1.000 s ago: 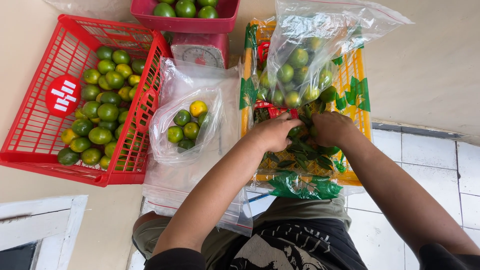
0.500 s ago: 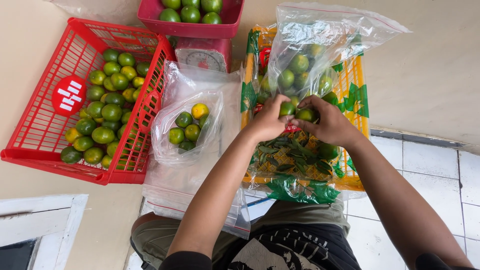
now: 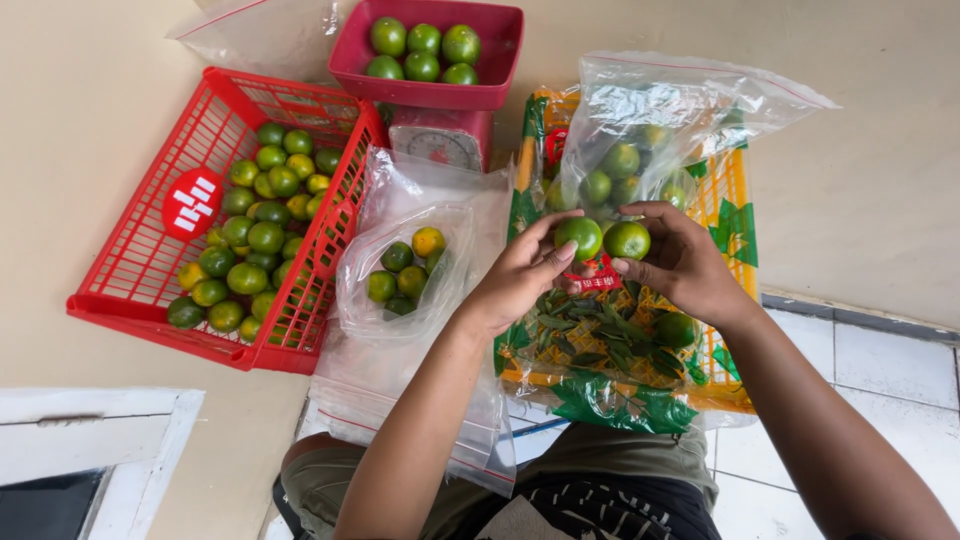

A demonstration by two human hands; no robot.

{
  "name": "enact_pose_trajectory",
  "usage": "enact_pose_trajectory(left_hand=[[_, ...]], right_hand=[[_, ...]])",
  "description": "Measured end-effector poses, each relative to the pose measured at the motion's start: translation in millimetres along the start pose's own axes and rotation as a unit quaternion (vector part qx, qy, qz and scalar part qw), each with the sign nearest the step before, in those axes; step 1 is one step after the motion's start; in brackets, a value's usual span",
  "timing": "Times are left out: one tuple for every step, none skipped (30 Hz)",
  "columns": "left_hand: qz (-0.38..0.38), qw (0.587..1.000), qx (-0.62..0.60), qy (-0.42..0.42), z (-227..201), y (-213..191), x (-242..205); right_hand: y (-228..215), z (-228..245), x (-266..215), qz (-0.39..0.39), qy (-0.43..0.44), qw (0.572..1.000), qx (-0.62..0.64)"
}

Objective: The person sorts and bags small green fruits by hand, moving them from a red crate and a basket into plastic zip bags and onto a scale.

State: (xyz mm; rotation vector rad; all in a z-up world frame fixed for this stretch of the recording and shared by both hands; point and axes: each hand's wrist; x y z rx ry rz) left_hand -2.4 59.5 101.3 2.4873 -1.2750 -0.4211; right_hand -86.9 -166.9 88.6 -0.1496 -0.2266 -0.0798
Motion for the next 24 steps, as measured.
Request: enact_pose_trajectory(left_hand=[[-0.005, 1.0, -0.001, 0.001, 2.7, -3.4, -4.4], [-0.005, 1.0, -0.017, 0.007, 5.4, -7.2, -9.0], [-0.006, 0.999, -0.034, 0.014, 8.5, -10.8, -13.6], [-0.011, 0.999, -0.035, 0.016, 7.6, -13.5, -17.7], [-0.007, 0.998, -0.05, 0.028, 6.3, -16.4, -21.7], [-0.003, 0.997, -0.065, 0.041, 4.9, -19.5, -26.1], [-0.009, 0.997, -0.065, 0.046, 2.4, -21.0, -32.3], [-0.014, 0.996, -0.064, 0.052, -0.2, -22.5, -38.8], [-0.02, 0.996, -0.063, 0.06, -3.3, -24.6, -45.7], [-0.027, 0.996, -0.063, 0.065, -5.1, -29.0, -51.1], [-0.042, 0.994, -0.075, 0.068, -7.6, -34.3, -57.7], [-0.056, 0.992, -0.088, 0.071, -10.2, -39.4, -64.6], [-0.065, 0.991, -0.086, 0.078, -13.5, -45.5, -72.4], [-0.102, 0.988, -0.074, 0.087, -16.8, -51.4, -80.8], [-0.142, 0.983, -0.063, 0.096, -19.8, -57.4, -91.1], [-0.154, 0.981, -0.062, 0.103, -24.9, -63.8, -101.8], [-0.202, 0.972, -0.012, 0.121, -30.6, -70.9, -112.8], [-0.249, 0.958, 0.038, 0.136, -36.2, -77.7, -124.0], [-0.261, 0.954, 0.039, 0.141, -43.3, -87.3, -137.2], [-0.346, 0.91, 0.176, 0.149, -50.3, -96.4, -150.3], [-0.419, 0.841, 0.308, 0.149, -57.3, -105.2, -161.6], [-0.428, 0.836, 0.309, 0.151, -61.0, -125.8, -169.2], [-0.484, 0.79, 0.359, 0.112, -63.4, -145.2, -176.4], [-0.535, 0.738, 0.405, 0.071, -65.8, -164.6, -183.9]], right_hand=[[3.7, 5.8, 1.0, 0.005, 0.0, 1.0, 0.001], [7.7, 11.6, 2.0, 0.008, -0.005, 1.0, -0.009], [11.5, 17.4, 3.1, 0.011, -0.01, 1.0, -0.021], [16.4, 24.5, 3.8, 0.017, -0.011, 1.0, -0.02], [21.2, 31.8, 5.3, 0.034, -0.011, 0.999, -0.037], [26.4, 39.2, 6.7, 0.051, -0.013, 0.997, -0.055], [33.1, 42.7, 9.1, 0.058, -0.015, 0.997, -0.055], [40.3, 46.4, 11.3, 0.068, -0.022, 0.995, -0.062], [48.0, 50.1, 14.4, 0.08, -0.031, 0.994, -0.068], [55.3, 56.2, 19.5, 0.089, -0.034, 0.993, -0.067], [64.0, 62.1, 24.9, 0.104, -0.041, 0.991, -0.069], [72.9, 68.4, 30.1, 0.12, -0.048, 0.989, -0.07], [79.4, 67.9, 35.0, 0.13, -0.054, 0.988, -0.067], [86.3, 67.6, 39.7, 0.138, -0.047, 0.987, -0.068], [94.7, 67.3, 44.4, 0.149, -0.041, 0.986, -0.068], [106.1, 71.7, 50.1, 0.161, -0.046, 0.984, -0.064], [118.2, 76.0, 57.1, 0.17, -0.044, 0.983, -0.054], [130.4, 80.5, 63.7, 0.179, -0.041, 0.982, -0.046], [146.2, 82.5, 71.6, 0.191, -0.046, 0.98, -0.041], [161.9, 84.5, 79.3, 0.206, -0.061, 0.975, -0.053], [176.1, 86.7, 86.1, 0.217, -0.076, 0.971, -0.065], [192.9, 87.1, 96.7, 0.226, -0.082, 0.969, -0.062], [208.5, 87.8, 105.2, 0.233, -0.084, 0.967, -0.065], [224.2, 88.5, 113.4, 0.241, -0.086, 0.964, -0.068]])
Point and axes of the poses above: each hand's wrist, its own x-axis towards the middle knuckle, its own y-axis out of the palm, z = x × y, and after that the axes turned 7 degrees about -y, right-handed
